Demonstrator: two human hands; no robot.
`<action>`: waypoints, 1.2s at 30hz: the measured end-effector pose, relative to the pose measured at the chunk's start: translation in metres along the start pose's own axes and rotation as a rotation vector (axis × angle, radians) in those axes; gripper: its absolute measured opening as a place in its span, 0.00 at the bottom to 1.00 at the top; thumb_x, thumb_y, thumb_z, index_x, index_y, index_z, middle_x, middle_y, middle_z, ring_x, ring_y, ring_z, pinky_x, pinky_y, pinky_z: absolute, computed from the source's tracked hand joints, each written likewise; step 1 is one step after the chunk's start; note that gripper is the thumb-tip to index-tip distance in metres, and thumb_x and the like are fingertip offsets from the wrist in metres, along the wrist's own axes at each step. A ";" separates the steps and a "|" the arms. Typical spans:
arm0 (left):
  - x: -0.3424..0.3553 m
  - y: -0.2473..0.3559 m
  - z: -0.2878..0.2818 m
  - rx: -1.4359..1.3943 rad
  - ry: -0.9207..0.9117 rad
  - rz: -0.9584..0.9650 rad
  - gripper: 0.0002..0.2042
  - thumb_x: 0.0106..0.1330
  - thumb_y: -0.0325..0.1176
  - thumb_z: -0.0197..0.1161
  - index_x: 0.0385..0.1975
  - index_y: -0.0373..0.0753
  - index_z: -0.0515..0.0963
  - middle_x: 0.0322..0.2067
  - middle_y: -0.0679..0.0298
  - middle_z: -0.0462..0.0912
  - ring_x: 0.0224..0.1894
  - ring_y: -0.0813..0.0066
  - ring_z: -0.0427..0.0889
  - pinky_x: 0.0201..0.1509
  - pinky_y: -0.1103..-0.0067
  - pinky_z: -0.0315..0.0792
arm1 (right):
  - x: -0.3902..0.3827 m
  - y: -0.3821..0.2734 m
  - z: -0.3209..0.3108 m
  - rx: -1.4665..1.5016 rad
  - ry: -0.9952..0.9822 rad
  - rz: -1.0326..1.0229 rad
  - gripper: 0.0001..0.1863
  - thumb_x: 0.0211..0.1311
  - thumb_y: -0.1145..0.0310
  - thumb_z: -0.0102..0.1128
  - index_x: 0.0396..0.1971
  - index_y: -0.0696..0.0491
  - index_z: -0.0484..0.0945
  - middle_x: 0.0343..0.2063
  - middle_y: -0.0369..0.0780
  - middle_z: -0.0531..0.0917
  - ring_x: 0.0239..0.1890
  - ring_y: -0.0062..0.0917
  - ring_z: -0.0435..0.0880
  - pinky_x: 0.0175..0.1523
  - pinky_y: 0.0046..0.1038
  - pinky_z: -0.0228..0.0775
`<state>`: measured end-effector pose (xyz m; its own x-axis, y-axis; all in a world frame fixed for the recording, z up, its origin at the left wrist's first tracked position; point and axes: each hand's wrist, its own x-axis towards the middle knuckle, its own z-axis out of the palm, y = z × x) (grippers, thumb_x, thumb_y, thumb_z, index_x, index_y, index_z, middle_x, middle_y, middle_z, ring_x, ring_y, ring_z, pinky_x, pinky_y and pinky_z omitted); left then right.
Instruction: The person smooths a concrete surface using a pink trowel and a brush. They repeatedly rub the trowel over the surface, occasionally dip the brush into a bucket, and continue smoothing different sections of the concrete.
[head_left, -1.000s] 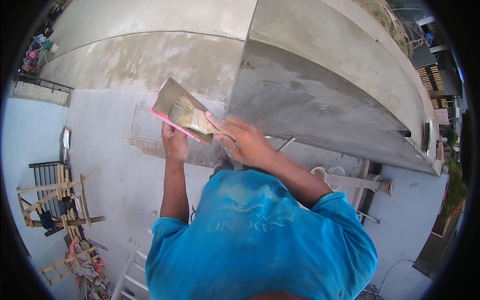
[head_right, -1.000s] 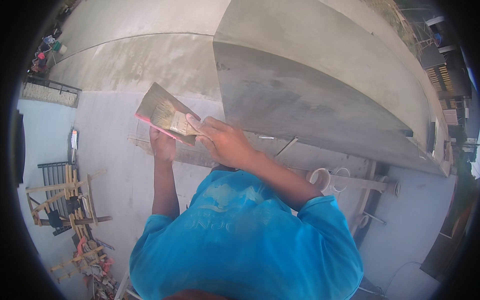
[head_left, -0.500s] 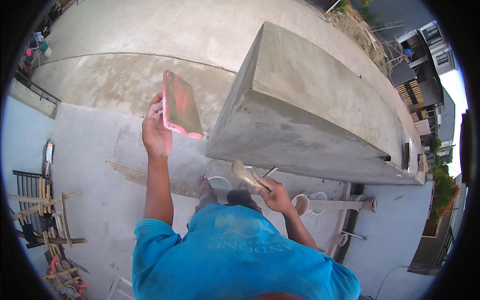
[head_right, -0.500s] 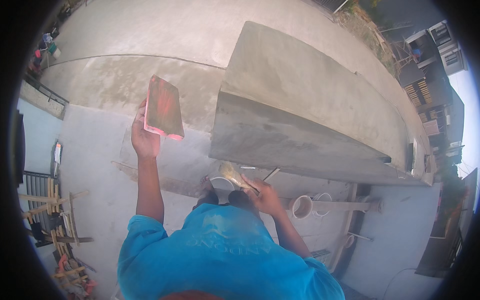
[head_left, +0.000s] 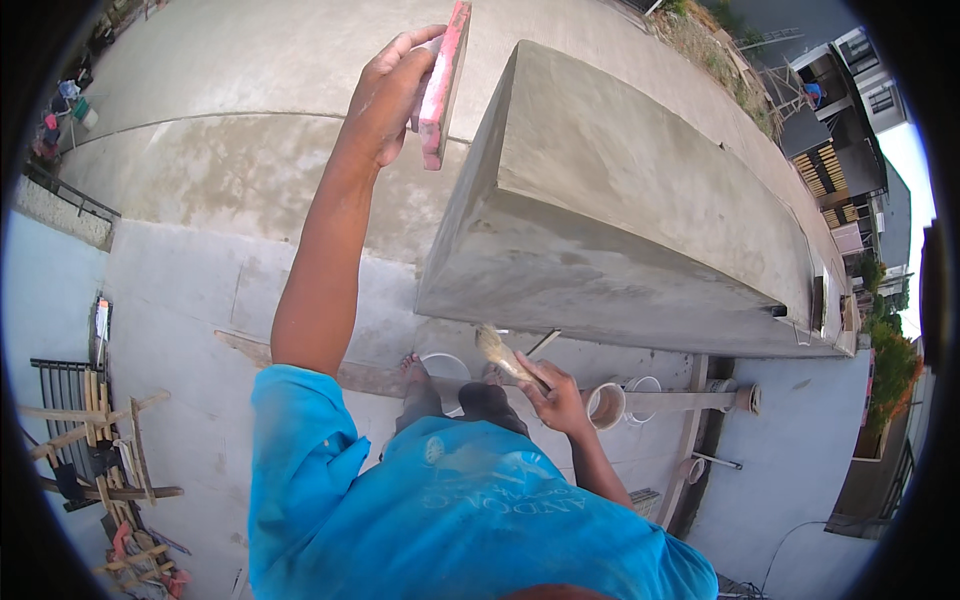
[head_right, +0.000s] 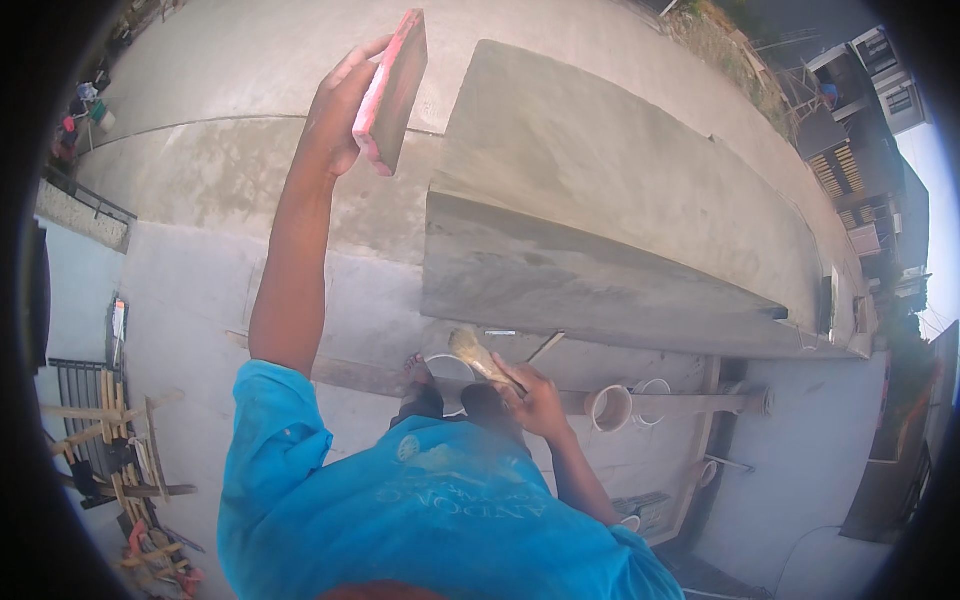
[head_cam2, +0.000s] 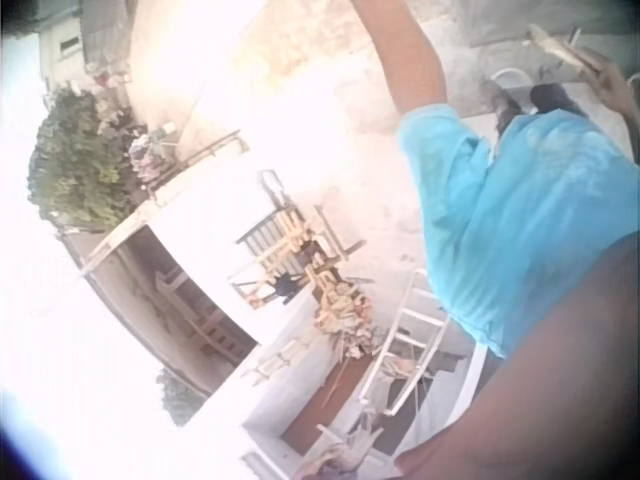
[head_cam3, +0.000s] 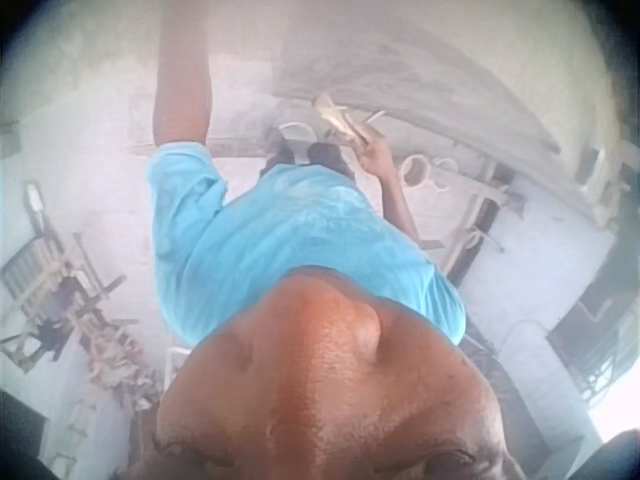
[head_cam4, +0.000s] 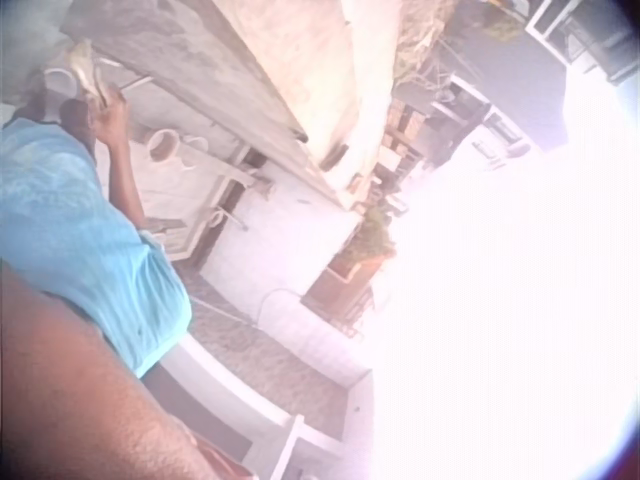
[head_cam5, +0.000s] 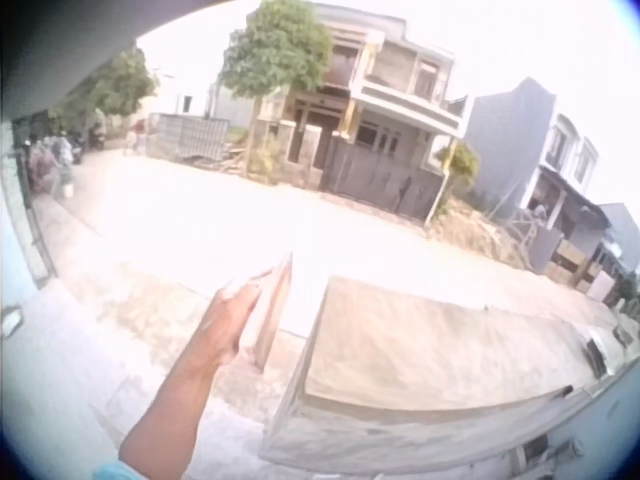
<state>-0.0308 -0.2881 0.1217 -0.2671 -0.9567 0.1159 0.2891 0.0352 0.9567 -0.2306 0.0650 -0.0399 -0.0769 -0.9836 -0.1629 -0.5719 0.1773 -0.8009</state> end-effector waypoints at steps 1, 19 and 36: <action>0.003 0.004 0.012 0.025 0.030 -0.011 0.23 0.70 0.39 0.55 0.63 0.39 0.74 0.34 0.68 0.81 0.37 0.82 0.77 0.40 0.79 0.72 | 0.000 0.002 0.001 0.002 0.002 -0.007 0.26 0.65 0.68 0.66 0.64 0.43 0.77 0.37 0.44 0.85 0.37 0.37 0.83 0.46 0.33 0.76; -0.110 -0.105 -0.032 0.533 -0.220 -0.102 0.19 0.72 0.33 0.54 0.61 0.38 0.75 0.45 0.59 0.81 0.41 0.78 0.80 0.48 0.78 0.75 | 0.001 0.016 0.008 0.056 -0.031 -0.034 0.27 0.64 0.68 0.66 0.64 0.39 0.77 0.36 0.42 0.85 0.37 0.33 0.83 0.46 0.31 0.75; -0.063 -0.067 0.005 0.238 -0.166 0.394 0.19 0.74 0.36 0.55 0.62 0.40 0.76 0.52 0.59 0.79 0.47 0.74 0.79 0.48 0.76 0.75 | -0.006 0.012 0.008 0.026 -0.087 0.017 0.26 0.66 0.68 0.66 0.64 0.44 0.77 0.38 0.43 0.85 0.38 0.29 0.83 0.49 0.28 0.75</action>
<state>-0.0382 -0.2291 0.0515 -0.3282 -0.7990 0.5038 0.1847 0.4688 0.8638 -0.2308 0.0735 -0.0532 -0.0145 -0.9743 -0.2250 -0.5494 0.1957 -0.8123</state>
